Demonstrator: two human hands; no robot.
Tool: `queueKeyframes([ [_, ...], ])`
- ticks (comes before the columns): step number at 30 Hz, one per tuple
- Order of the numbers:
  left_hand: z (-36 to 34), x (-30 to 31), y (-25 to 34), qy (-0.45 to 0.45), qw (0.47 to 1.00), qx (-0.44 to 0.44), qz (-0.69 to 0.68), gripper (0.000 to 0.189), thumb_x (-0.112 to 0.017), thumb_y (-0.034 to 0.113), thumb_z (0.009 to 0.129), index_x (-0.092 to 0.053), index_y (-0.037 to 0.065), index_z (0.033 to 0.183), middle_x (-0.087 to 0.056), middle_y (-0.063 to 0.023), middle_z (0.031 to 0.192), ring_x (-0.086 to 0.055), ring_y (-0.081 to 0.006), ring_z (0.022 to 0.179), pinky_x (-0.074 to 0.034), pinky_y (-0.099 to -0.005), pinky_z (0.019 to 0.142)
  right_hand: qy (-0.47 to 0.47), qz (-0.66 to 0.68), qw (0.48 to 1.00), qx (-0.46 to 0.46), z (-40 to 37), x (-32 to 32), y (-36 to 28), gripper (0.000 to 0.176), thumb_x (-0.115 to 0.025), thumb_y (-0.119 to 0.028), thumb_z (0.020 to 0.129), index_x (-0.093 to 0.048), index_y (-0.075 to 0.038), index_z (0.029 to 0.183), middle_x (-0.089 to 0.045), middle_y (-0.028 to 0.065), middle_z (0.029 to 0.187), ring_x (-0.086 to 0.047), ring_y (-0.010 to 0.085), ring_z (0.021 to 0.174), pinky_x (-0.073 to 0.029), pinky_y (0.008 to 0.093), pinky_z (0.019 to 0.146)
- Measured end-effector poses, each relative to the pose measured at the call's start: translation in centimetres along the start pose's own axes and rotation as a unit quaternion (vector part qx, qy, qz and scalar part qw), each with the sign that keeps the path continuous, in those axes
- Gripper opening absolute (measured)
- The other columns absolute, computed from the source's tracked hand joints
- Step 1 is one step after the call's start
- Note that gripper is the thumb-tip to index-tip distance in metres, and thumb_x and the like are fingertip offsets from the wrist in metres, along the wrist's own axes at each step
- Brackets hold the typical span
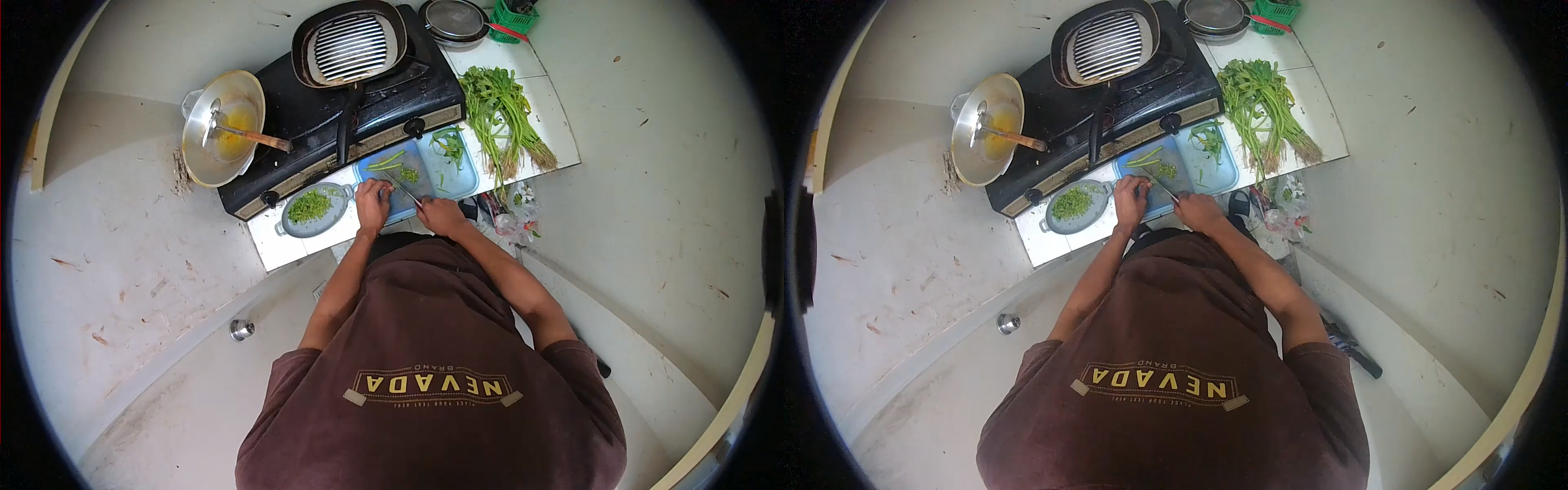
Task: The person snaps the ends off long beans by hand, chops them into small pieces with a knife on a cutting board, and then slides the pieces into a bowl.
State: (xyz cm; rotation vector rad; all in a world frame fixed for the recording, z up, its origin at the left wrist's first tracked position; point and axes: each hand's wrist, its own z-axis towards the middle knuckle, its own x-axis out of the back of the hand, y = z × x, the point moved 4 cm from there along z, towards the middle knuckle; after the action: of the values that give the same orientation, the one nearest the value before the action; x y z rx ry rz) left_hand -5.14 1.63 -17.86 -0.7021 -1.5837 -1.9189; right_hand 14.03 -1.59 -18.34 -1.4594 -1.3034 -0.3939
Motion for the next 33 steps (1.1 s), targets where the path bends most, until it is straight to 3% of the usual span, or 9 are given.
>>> queueKeyframes([
  [5, 0.0, 0.1, 0.2, 0.004, 1.000, -0.004, 0.004, 0.003, -0.074, 0.008, 0.083, -0.073, 0.009, 0.086, -0.063, -0.0066, 0.086, -0.058, -0.0298, 0.087, -0.044, -0.0420, 0.081, -0.023, 0.003, 1.000, 0.001, 0.1, 0.2, -0.5, 0.039, -0.053, -0.035, 0.098, -0.063, 0.003, 0.101, -0.071, 0.0240, 0.084, -0.071, 0.0435, 0.080, -0.057, 0.0530, 0.075],
  [11, -0.2, -0.2, -0.1, 0.007, 1.000, -0.002, 0.008, 0.004, -0.073, 0.007, 0.084, -0.073, 0.009, 0.086, -0.063, -0.0072, 0.086, -0.057, -0.0305, 0.087, -0.044, -0.0423, 0.081, 0.031, 0.015, 0.999, 0.021, 1.4, -0.4, -0.8, 0.036, -0.054, -0.034, 0.098, -0.062, 0.001, 0.097, -0.069, 0.0246, 0.076, -0.070, 0.0436, 0.074, -0.056, 0.0543, 0.070],
  [15, -0.1, -0.1, 0.0, 0.002, 1.000, 0.000, 0.008, 0.005, -0.072, 0.005, 0.083, -0.073, 0.009, 0.087, -0.062, -0.0072, 0.086, -0.057, -0.0303, 0.087, -0.044, -0.0422, 0.082, 0.024, 0.008, 1.000, 0.014, 1.0, 0.2, -1.1, 0.036, -0.054, -0.033, 0.098, -0.062, 0.002, 0.097, -0.070, 0.0241, 0.079, -0.071, 0.0428, 0.076, -0.057, 0.0536, 0.071],
  [26, -0.3, 0.1, 0.5, -0.010, 0.996, 0.040, -0.078, 0.003, -0.070, 0.001, 0.088, -0.069, 0.000, 0.090, -0.059, -0.0137, 0.083, -0.063, -0.0298, 0.072, -0.051, -0.0391, 0.068, -0.004, -0.010, 1.000, 0.003, 1.3, 0.5, -1.5, 0.036, -0.053, -0.031, 0.098, -0.063, 0.003, 0.098, -0.072, 0.0234, 0.087, -0.072, 0.0416, 0.080, -0.058, 0.0521, 0.073],
  [33, -0.2, 0.5, 0.9, -0.016, 0.996, 0.035, -0.082, 0.005, -0.070, 0.001, 0.088, -0.069, 0.001, 0.093, -0.059, -0.0140, 0.083, -0.064, -0.0298, 0.072, -0.051, -0.0387, 0.068, 0.015, -0.011, 1.000, 0.012, 0.2, -0.2, 0.1, 0.039, -0.052, -0.036, 0.099, -0.061, 0.003, 0.099, -0.070, 0.0240, 0.077, -0.071, 0.0421, 0.075, -0.057, 0.0531, 0.070],
])
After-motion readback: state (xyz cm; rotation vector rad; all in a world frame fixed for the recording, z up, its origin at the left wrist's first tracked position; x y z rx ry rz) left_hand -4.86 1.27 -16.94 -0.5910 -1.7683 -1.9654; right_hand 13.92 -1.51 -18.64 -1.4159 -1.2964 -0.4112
